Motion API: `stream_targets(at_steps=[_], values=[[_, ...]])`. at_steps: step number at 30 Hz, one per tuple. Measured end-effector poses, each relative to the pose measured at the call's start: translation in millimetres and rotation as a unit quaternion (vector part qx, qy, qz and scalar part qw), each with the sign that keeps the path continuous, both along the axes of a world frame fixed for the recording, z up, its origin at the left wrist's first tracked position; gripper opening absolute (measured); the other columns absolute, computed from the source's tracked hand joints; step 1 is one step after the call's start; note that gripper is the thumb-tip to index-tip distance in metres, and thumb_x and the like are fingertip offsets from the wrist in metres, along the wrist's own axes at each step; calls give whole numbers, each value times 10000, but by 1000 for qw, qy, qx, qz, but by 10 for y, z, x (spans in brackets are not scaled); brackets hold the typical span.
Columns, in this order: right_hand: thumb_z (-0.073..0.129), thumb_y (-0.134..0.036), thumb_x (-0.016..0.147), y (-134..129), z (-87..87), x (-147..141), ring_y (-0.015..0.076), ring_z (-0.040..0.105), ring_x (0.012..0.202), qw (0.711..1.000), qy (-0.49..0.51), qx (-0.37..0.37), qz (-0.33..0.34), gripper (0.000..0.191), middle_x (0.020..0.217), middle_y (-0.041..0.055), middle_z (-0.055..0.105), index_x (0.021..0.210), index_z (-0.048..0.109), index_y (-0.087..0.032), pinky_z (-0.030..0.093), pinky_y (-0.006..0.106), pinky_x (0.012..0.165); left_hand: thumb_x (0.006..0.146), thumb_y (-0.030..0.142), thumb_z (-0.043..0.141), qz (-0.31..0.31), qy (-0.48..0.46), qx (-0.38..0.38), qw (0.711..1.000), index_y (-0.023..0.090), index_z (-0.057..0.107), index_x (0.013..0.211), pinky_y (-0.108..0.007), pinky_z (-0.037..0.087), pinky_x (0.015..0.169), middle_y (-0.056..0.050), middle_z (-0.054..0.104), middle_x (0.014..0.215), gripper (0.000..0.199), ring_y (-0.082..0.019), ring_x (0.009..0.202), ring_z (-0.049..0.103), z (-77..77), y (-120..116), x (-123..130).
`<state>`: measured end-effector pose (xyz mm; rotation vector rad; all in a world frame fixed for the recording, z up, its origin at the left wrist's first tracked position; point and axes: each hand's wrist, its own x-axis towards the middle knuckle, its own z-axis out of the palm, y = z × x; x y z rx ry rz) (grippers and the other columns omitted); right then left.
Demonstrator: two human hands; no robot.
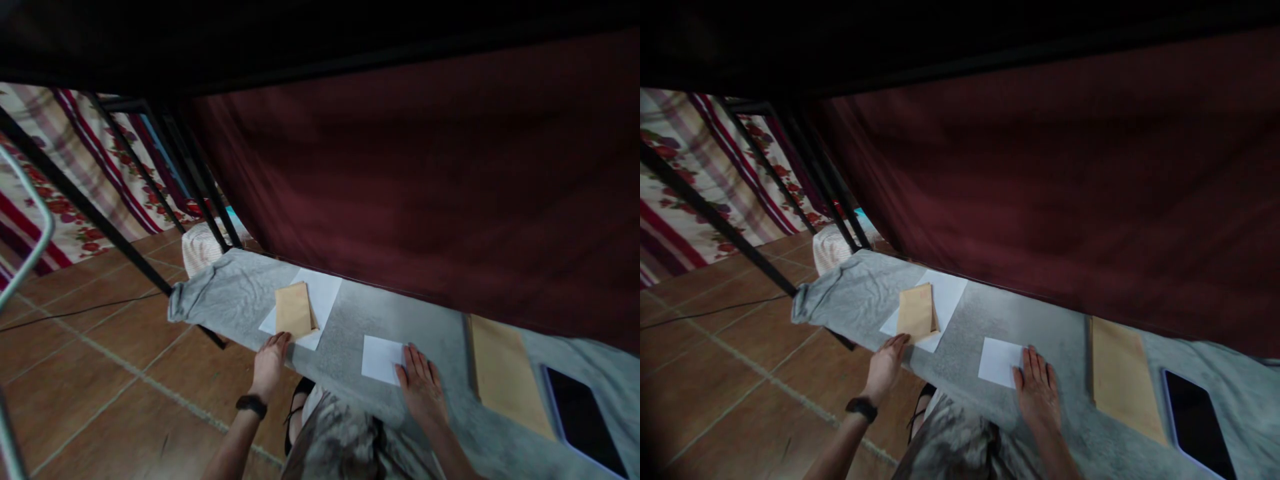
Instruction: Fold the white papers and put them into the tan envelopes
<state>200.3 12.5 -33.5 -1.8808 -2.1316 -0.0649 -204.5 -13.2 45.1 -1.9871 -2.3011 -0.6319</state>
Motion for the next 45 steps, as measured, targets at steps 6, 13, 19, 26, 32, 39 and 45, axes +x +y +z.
stream_targets(at_steps=[6, 13, 19, 26, 32, 39, 45], values=[[290, -390, 1018, 3, 16, 17, 291, 333, 1486, 1000, 17, 0, -3, 594, 1607, 136, 393, 1529, 427, -120, 201, 508, 1227, 1018, 264, 354, 30, 16, 36, 999, 177, 683, 1112, -353, 568, 811, -101, 756, 1045, 352, -245, 952, 712, 219, -69, 98], [280, -508, 1031, -108, 352, -295, 291, 394, 1454, 957, 284, 8, 49, 594, 1537, 147, 485, 1424, 549, -153, 303, 520, 1213, 974, 122, 398, -130, 87, 59, 986, 217, 609, 1275, -355, 548, 801, -69, 679, 1018, 380, -238, 939, 643, 382, -381, 874], [494, -726, 884, -299, 789, -957, 289, 649, 1177, 726, 641, -234, 81, 618, 1279, 108, 697, 1203, 687, -233, 539, 453, 1013, 926, 59, 449, -251, 68, 37, 965, 245, 504, 1437, -351, 556, 883, -73, 673, 1102, 547, -228, 1015, 650, 207, -513, 1493], [638, -614, 762, -377, 1023, -787, 263, 711, 866, 643, 701, -298, 76, 464, 973, 55, 760, 1028, 720, -243, 579, 427, 808, 903, 374, 654, -267, 8, 17, 964, 254, 267, 1586, -529, 420, 1123, -158, 421, 1576, 795, -342, 1434, 422, 133, -485, 1609], [682, -546, 739, -323, 1069, -438, 266, 676, 842, 709, 656, -251, 59, 397, 880, 42, 756, 948, 737, -213, 547, 424, 819, 694, 555, 813, -330, 85, -20, 940, 287, 137, 1623, -669, 200, 1196, -162, 48, 1703, 1179, -419, 1548, 119, 320, -319, 1505], [688, -580, 759, -375, 1133, -207, 269, 658, 929, 697, 652, -276, 114, 484, 965, 50, 740, 1083, 709, -221, 534, 425, 870, 661, 588, 829, -387, 80, -22, 918, 250, 180, 1619, -669, 142, 1214, -187, 147, 1690, 1205, -413, 1545, 147, 416, -88, 1675], [696, -539, 783, -352, 1108, -3, 244, 651, 928, 706, 644, -262, 138, 423, 945, 27, 728, 1051, 708, -212, 515, 413, 929, 589, 611, 864, -423, 48, -62, 903, 256, 96, 1629, -697, 165, 1200, -189, 241, 1661, 1341, -431, 1533, 173, 382, -41, 1755]])
